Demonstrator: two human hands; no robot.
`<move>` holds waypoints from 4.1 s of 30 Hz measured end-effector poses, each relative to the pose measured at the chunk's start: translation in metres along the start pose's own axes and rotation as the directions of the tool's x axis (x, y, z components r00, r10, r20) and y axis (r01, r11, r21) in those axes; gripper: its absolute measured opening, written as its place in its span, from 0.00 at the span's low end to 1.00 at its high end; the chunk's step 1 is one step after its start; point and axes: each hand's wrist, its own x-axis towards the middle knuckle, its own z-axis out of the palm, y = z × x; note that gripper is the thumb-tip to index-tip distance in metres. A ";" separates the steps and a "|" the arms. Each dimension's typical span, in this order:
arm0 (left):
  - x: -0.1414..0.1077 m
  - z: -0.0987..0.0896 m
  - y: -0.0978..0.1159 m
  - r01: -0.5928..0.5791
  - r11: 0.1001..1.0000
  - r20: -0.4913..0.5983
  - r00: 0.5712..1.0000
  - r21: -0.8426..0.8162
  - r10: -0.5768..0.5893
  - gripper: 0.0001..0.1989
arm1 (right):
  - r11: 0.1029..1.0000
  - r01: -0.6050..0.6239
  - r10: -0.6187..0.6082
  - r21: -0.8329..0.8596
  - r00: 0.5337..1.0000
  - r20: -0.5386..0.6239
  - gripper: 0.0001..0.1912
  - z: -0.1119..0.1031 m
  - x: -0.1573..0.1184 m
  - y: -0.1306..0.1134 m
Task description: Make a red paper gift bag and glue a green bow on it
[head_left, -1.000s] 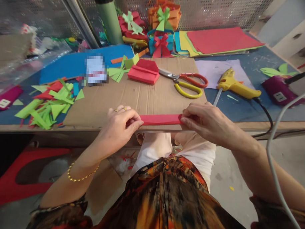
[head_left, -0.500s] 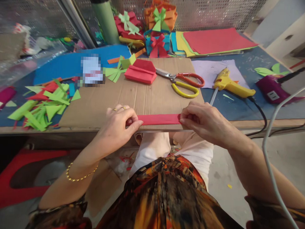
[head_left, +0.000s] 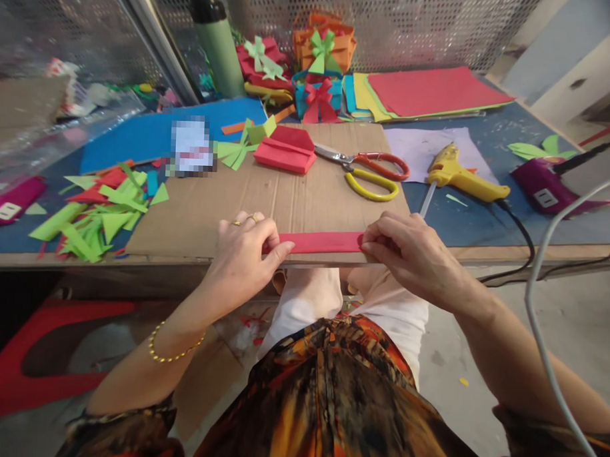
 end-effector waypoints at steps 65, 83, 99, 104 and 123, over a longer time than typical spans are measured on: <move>0.011 -0.014 0.004 -0.284 0.953 0.161 0.941 -0.106 0.298 0.12 | 0.691 0.147 -0.337 -0.708 0.932 -0.136 0.21 0.033 -0.048 -0.022; -0.014 0.013 0.022 -0.434 0.792 -0.157 0.828 0.428 0.538 0.17 | 0.751 0.160 -0.387 -0.641 0.893 -0.230 0.13 0.036 -0.052 -0.013; -0.035 0.037 0.037 -0.405 0.739 -0.162 0.811 0.538 0.562 0.17 | 0.741 0.146 -0.449 -0.655 0.833 -0.322 0.13 0.021 -0.042 -0.033; -0.042 0.044 0.039 -0.354 0.748 -0.204 0.817 0.561 0.540 0.15 | 0.822 0.334 -0.442 -0.460 0.885 -0.147 0.19 0.050 -0.022 -0.040; -0.044 0.014 -0.011 -0.146 0.987 -0.389 0.907 0.067 0.161 0.08 | 0.759 0.207 -0.356 -0.617 0.926 -0.128 0.23 0.068 -0.023 -0.049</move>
